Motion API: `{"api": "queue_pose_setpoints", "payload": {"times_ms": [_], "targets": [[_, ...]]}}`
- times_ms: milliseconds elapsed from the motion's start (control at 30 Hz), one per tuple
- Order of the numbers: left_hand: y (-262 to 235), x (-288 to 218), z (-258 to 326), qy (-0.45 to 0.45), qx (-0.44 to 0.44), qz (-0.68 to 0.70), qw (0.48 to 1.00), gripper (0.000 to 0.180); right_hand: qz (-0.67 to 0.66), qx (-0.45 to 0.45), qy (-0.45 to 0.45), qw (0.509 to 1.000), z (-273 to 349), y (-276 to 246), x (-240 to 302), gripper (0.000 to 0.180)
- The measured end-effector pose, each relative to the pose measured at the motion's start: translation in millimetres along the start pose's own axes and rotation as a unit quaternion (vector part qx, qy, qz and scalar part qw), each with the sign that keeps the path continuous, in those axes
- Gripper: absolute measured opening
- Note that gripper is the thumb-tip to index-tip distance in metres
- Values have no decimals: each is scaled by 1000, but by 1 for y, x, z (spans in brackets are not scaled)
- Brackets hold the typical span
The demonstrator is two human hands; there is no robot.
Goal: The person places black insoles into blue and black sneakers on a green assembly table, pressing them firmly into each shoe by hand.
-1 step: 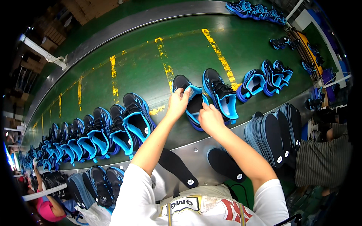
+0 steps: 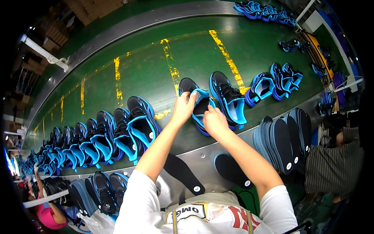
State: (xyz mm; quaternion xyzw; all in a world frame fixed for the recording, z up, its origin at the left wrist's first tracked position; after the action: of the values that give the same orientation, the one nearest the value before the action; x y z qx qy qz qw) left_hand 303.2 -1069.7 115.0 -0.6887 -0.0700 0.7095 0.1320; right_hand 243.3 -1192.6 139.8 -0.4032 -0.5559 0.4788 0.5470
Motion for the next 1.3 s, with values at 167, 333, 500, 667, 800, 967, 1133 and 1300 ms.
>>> {"api": "queue_pose_setpoints", "payload": {"times_ms": [167, 333, 500, 667, 800, 967, 1133, 1300], "targets": [[-5, 0, -2, 27, -12, 15, 999, 53, 3, 3, 12, 1000, -8, 12, 11, 18], [-9, -3, -3, 26, 21, 12, 999, 58, 62, 250, 64, 964, -7, -21, -5, 40], [-12, 3, -4, 20, 52, 20, 998, 53, 4, 310, -10, 951, -33, -29, 2, 15], [-9, 8, -11, 28, 103, 5, 994, 44, 45, 170, -79, 981, -39, 27, -5, 15], [-8, 10, -11, 39, 74, 2, 996, 38, 50, 145, -84, 985, -45, 38, -4, 16], [-8, 14, -12, 37, 83, -27, 996, 38, 180, 202, -115, 956, -40, 40, -1, 27], [-5, 18, -14, 14, 103, -22, 994, 40, 334, 367, -145, 856, -38, 36, -1, 33], [-5, 16, -8, -28, 31, 17, 999, 50, 411, 398, -182, 800, -41, 18, 16, 35]]}}
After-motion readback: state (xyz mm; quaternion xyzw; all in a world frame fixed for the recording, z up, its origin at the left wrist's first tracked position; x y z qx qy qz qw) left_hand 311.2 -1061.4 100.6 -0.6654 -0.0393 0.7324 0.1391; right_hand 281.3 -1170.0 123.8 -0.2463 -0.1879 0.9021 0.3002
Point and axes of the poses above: each hand's wrist, its own z-axis away from the middle knuckle, its own y-axis out of the palm, x = y × z, the point moved 3 cm from there along -z, towards the middle knuckle, and after that the axes turned 9 degrees about y, right-handed, at the moved point
